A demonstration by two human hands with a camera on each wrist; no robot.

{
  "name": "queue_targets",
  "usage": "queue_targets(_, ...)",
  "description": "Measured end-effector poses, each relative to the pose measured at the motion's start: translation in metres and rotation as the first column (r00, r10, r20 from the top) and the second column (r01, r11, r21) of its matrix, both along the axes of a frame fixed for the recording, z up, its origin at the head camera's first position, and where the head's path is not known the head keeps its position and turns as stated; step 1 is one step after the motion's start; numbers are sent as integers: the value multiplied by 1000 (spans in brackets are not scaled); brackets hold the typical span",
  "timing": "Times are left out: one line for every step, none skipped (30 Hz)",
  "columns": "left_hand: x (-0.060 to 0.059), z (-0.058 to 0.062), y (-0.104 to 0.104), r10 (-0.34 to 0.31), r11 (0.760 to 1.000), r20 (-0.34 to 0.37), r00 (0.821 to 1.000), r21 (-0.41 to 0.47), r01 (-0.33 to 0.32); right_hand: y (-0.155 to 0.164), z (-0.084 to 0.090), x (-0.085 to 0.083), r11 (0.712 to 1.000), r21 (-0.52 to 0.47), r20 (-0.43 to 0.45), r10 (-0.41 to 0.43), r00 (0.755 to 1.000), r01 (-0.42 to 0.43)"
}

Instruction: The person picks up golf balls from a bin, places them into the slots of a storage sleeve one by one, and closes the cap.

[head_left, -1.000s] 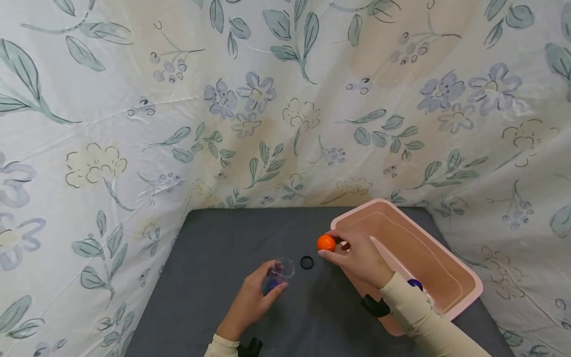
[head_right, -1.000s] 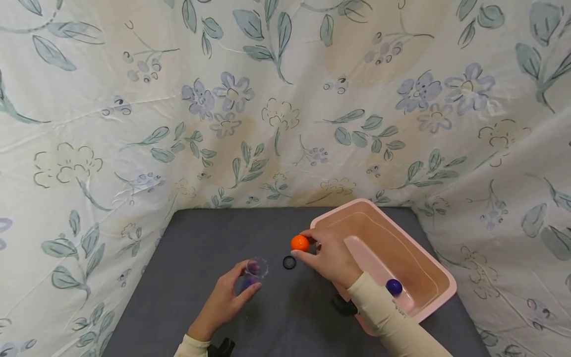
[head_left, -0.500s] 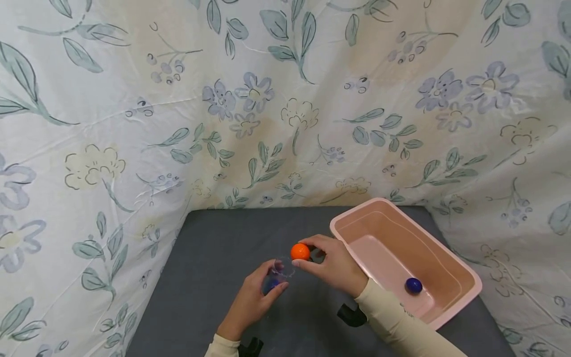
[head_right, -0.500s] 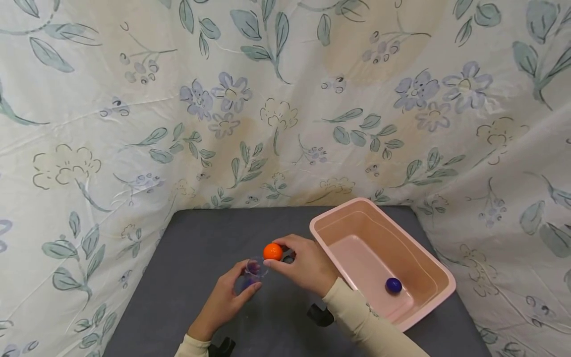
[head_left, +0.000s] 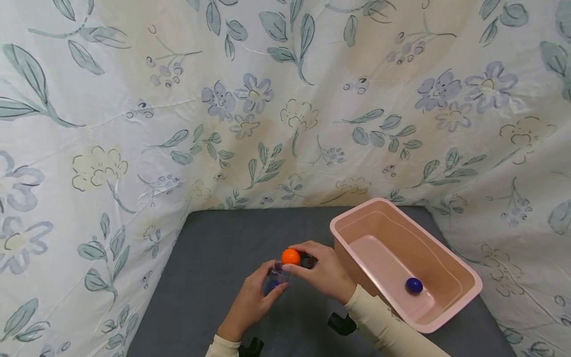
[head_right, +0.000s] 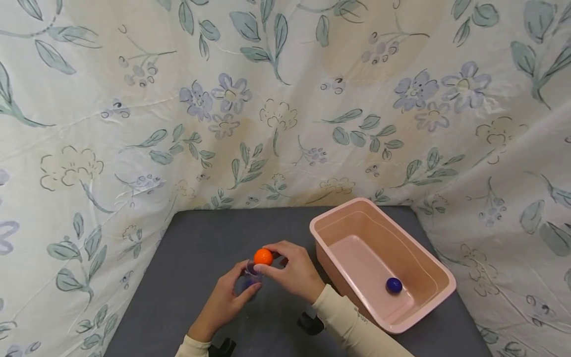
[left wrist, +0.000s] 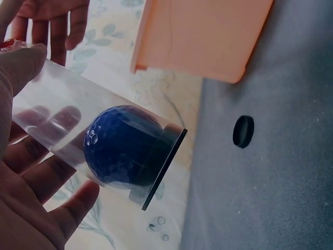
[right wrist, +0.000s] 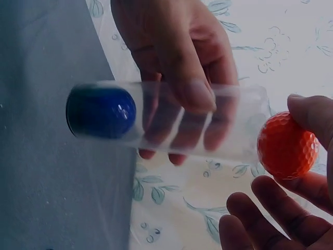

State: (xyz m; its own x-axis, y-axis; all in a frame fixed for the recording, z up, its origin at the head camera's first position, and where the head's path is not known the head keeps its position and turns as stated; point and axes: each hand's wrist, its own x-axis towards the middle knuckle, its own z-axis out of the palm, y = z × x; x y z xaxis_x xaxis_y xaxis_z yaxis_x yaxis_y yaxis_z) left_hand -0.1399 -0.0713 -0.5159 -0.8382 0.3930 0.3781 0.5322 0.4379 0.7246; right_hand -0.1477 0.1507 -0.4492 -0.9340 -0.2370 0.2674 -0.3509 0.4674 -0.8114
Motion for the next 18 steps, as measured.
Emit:
queue_targets(0,-1,0,-2,1000,-8,1000,-3,2,-1,-1,0,1000,-12,5,12,1000,-11)
queue_targets(-1,-1,0,-5,1000,-16,1000,-3,5,-1,-2,0,1000,-20,7,23,1000,-23)
queue_targets(-1,-1,0,-8,1000,-25,1000,-5,8,-2,-3,0,999,-27,8,32,999,-32)
queue_targets(-2,-2,0,-12,1000,-34,999,-7,12,-2,-5,0,999,-32,9,38,999,-38)
queue_targets(-2,-2,0,-15,1000,-44,999,-9,15,-3,-6,0,998,-38,11,44,999,-44)
queue_targets(-2,-2,0,-17,1000,-53,998,-11,16,-4,-7,0,998,-42,14,48,999,-47)
queue_targets(-3,-2,0,-18,1000,-60,998,-12,17,-4,-8,0,998,-45,17,50,999,-49)
queue_targets(-3,-2,0,-20,1000,-64,998,-10,19,-5,-9,0,998,-45,19,54,998,-53)
queue_targets(-4,-2,1,-20,1000,-69,997,-11,19,-5,-10,0,998,-40,19,58,998,-58)
queue_targets(-4,-1,1,-20,1000,-71,997,-8,20,-6,-11,0,997,-35,22,63,998,-62)
queue_targets(-4,-1,1,-21,1000,-71,997,-6,20,-6,-11,0,997,-29,23,69,997,-69)
queue_targets(-5,-1,1,-22,1000,-72,997,-5,22,-6,-12,-1,997,-23,22,74,997,-74)
queue_targets(-5,-1,1,-24,1000,-71,997,-2,24,-7,-12,-1,997,-20,21,80,997,-79)
queue_targets(-6,-1,1,-25,1000,-70,997,-2,25,-6,-12,-2,996,-15,24,83,996,-83)
queue_targets(-7,-1,1,-26,1000,-76,997,-6,25,-6,-11,-3,996,-10,25,84,996,-84)
queue_targets(-7,-1,1,-25,1000,-77,997,-11,24,-6,-10,-4,997,-8,26,83,996,-83)
queue_targets(-7,-1,1,-25,1000,-79,997,-17,24,-5,-8,-5,997,-5,26,82,996,-82)
queue_targets(-8,-1,1,-25,999,-82,996,-23,23,-4,-6,-6,997,-1,26,79,997,-79)
